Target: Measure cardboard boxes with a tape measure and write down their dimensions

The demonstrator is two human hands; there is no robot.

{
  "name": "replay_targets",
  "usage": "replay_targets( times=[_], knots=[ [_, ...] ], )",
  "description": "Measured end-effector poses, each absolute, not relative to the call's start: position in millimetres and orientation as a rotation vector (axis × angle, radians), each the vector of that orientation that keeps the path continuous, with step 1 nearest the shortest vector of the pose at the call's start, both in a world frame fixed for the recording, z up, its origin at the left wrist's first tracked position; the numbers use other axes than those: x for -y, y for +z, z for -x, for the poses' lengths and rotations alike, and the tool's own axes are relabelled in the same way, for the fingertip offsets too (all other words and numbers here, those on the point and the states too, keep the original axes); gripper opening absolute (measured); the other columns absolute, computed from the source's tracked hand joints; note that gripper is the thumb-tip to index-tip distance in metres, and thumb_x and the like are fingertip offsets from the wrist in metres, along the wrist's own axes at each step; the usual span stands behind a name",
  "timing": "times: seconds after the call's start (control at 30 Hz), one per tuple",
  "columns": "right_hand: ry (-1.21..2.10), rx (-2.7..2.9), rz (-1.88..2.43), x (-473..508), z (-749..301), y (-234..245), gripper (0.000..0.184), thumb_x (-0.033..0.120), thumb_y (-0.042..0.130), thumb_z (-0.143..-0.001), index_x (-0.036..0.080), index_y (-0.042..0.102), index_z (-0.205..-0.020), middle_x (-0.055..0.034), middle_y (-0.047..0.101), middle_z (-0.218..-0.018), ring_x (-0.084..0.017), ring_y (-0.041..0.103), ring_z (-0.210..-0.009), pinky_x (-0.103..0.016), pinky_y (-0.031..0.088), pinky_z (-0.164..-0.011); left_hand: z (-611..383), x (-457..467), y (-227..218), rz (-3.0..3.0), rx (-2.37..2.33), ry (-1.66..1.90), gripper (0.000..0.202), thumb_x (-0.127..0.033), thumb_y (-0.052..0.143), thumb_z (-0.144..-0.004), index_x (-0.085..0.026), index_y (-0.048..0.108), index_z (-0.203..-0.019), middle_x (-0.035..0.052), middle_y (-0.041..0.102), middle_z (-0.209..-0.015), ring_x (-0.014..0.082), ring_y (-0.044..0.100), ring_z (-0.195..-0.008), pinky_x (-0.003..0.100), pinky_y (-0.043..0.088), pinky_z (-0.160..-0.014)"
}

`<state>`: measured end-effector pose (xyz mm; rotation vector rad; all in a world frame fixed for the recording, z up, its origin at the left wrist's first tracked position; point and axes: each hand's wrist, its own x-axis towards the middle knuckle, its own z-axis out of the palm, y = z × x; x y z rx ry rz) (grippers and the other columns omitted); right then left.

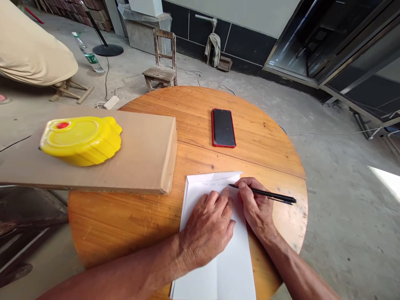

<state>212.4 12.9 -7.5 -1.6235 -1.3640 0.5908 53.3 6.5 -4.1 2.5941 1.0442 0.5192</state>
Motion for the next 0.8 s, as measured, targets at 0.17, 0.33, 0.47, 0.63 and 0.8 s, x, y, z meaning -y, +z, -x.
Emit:
replay_targets(
  times=[0.17,0.33,0.47,0.63,0.8],
  knots=[
    [0.593,1.363,1.636,-13.6,-211.5,-6.4,0.023,0.034,0.050,-0.094,0.021,0.060,-0.078,0.0046,0.048,-0.057,-0.012,0.041,-0.051,-0.027,0.034,-0.050,-52.9,-5.3,-4.4,-2.590,-1.042,0.514,0.034,-0.026,0.057,-0.091,-0.011,0.059,-0.121,0.0115,0.054,-0.139,0.0277,0.050,-0.105,0.043,0.047,-0.090],
    [0.602,1.361,1.643,-13.0,-211.7,-5.7,0.023,0.033,0.050,-0.094,0.021,0.060,-0.078,0.0049,0.048,-0.056,-0.012,0.042,-0.050,-0.027,0.035,-0.051,-52.3,-5.5,-3.9,-2.592,-1.040,0.510,0.033,-0.026,0.057,-0.091,-0.011,0.060,-0.120,0.0112,0.054,-0.138,0.0276,0.050,-0.104,0.043,0.047,-0.089],
    [0.598,1.369,1.654,-12.7,-212.2,-6.5,0.023,0.034,0.050,-0.094,0.021,0.060,-0.078,0.0046,0.048,-0.057,-0.013,0.042,-0.051,-0.027,0.035,-0.050,-52.5,-6.4,-3.5,-2.598,-1.039,0.518,0.031,-0.025,0.056,-0.091,-0.012,0.060,-0.119,0.0112,0.055,-0.137,0.0276,0.050,-0.104,0.043,0.047,-0.088],
    [0.602,1.361,1.657,-13.7,-211.8,-7.3,0.023,0.035,0.051,-0.094,0.021,0.061,-0.078,0.0047,0.048,-0.056,-0.013,0.042,-0.050,-0.027,0.035,-0.050,-53.0,-7.3,-4.2,-2.591,-1.038,0.514,0.035,-0.025,0.055,-0.091,-0.010,0.059,-0.122,0.0115,0.055,-0.137,0.0275,0.050,-0.104,0.043,0.047,-0.088],
    [0.613,1.356,1.633,-14.0,-211.9,-7.4,0.022,0.032,0.051,-0.094,0.021,0.060,-0.077,0.0051,0.048,-0.056,-0.012,0.042,-0.051,-0.027,0.035,-0.050,-54.1,-7.2,-5.3,-2.584,-1.039,0.520,0.036,-0.026,0.055,-0.092,-0.009,0.058,-0.124,0.0114,0.055,-0.137,0.0277,0.050,-0.105,0.043,0.047,-0.089]
  ],
)
